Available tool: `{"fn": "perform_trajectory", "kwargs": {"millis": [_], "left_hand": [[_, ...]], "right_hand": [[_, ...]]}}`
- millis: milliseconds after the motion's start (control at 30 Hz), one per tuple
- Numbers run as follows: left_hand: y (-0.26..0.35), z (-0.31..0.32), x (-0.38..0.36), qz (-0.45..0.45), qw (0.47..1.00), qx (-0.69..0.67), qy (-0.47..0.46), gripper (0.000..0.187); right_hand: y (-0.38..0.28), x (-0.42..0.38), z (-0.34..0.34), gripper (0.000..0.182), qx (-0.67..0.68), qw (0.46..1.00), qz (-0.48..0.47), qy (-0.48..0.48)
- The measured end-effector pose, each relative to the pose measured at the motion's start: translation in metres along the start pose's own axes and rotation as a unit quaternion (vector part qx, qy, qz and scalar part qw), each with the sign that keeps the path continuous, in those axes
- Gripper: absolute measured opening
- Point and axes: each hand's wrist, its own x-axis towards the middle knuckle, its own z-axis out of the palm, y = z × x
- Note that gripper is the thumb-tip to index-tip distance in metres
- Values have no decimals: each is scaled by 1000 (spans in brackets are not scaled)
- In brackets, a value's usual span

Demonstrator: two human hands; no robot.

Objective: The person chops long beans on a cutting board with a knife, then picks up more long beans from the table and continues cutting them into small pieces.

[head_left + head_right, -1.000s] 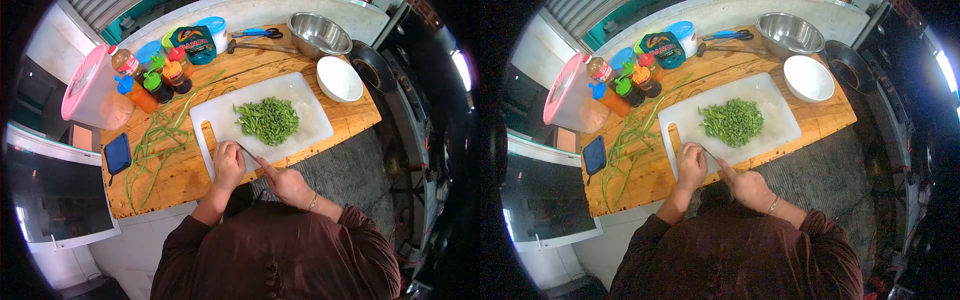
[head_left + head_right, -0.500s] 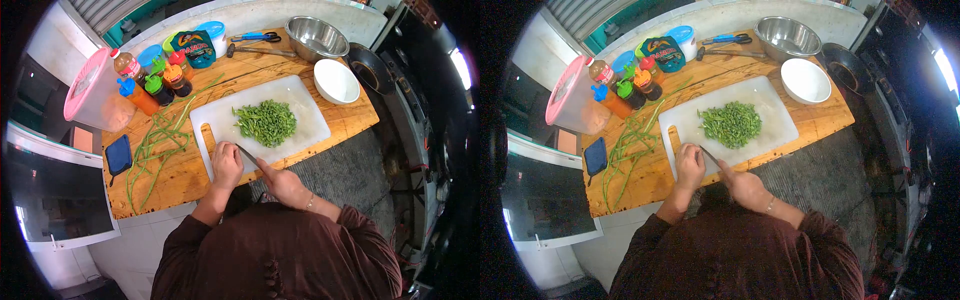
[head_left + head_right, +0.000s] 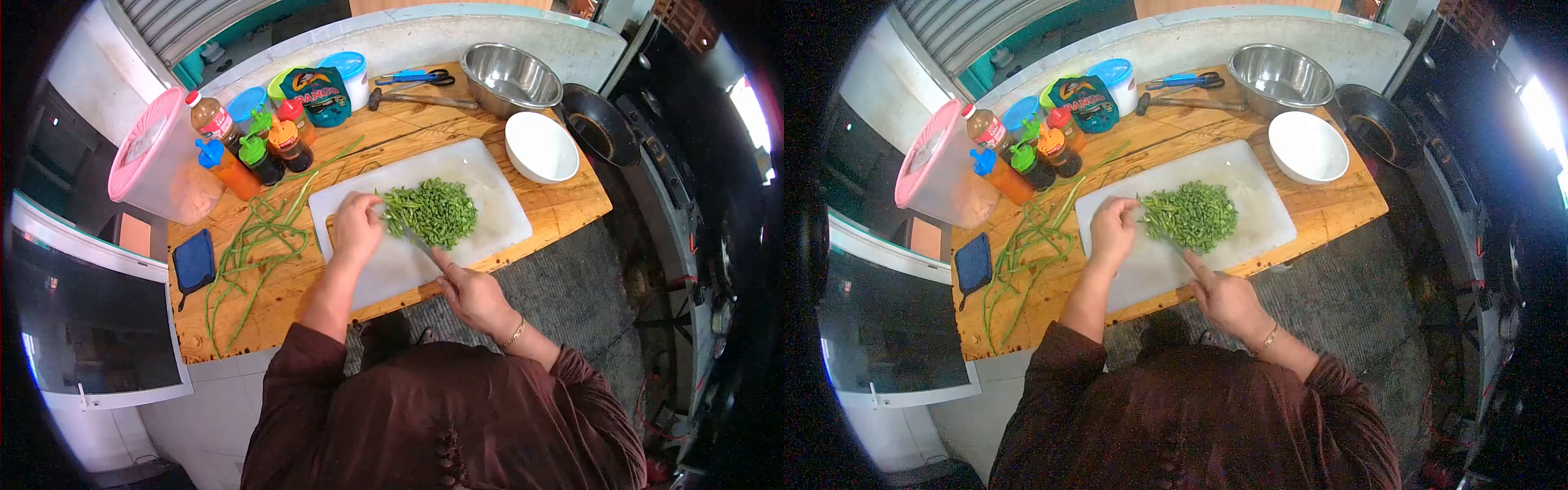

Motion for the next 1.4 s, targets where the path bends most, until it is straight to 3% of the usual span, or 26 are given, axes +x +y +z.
{"fn": "perform_trajectory", "kwargs": {"millis": [67, 167, 267, 533, 700, 833, 900, 967, 1067, 1167, 1400], "left_hand": [[-16, 4, 13, 14, 999, 52, 4, 33], [-25, 12, 20, -2, 993, 109, -46, 41], [-22, 12, 26, 3, 989, 131, -63, 43], [-9, 27, 17, 32, 995, 34, -91, 36], [4, 24, 5, -1, 999, -26, -30, 32], [6, 0, 2, -28, 999, 20, 11, 30], [-14, 1, 3, -90, 995, 36, -32, 34], [-28, 4, 3, -115, 989, 48, -75, 37], [-3, 0, 3, -128, 979, 10, -160, 39], [2, 7, 6, -170, 957, -136, -189, 35], [12, -7, 6, -130, 933, -315, -119, 33]], "right_hand": [[-11, -8, 3, 54, -16, 1000, -20, 5], [-6, -6, 19, 56, -44, 995, 24, -90], [-12, -3, 17, 56, -28, 998, 7, -62], [1, 1, 10, 58, -4, 998, 30, -53], [8, -5, 9, 55, 13, 1000, 1, 10], [-12, -5, 0, 55, -25, 996, 11, -81], [-16, -2, 2, 54, -25, 992, 11, -124], [-13, 1, 8, 54, -17, 995, -16, -101], [-6, 10, 11, 51, -21, 997, 12, -79], [2, 17, -1, 51, -39, 999, 17, -30], [-1, 12, -35, 51, 5, 998, 55, 38]]}}
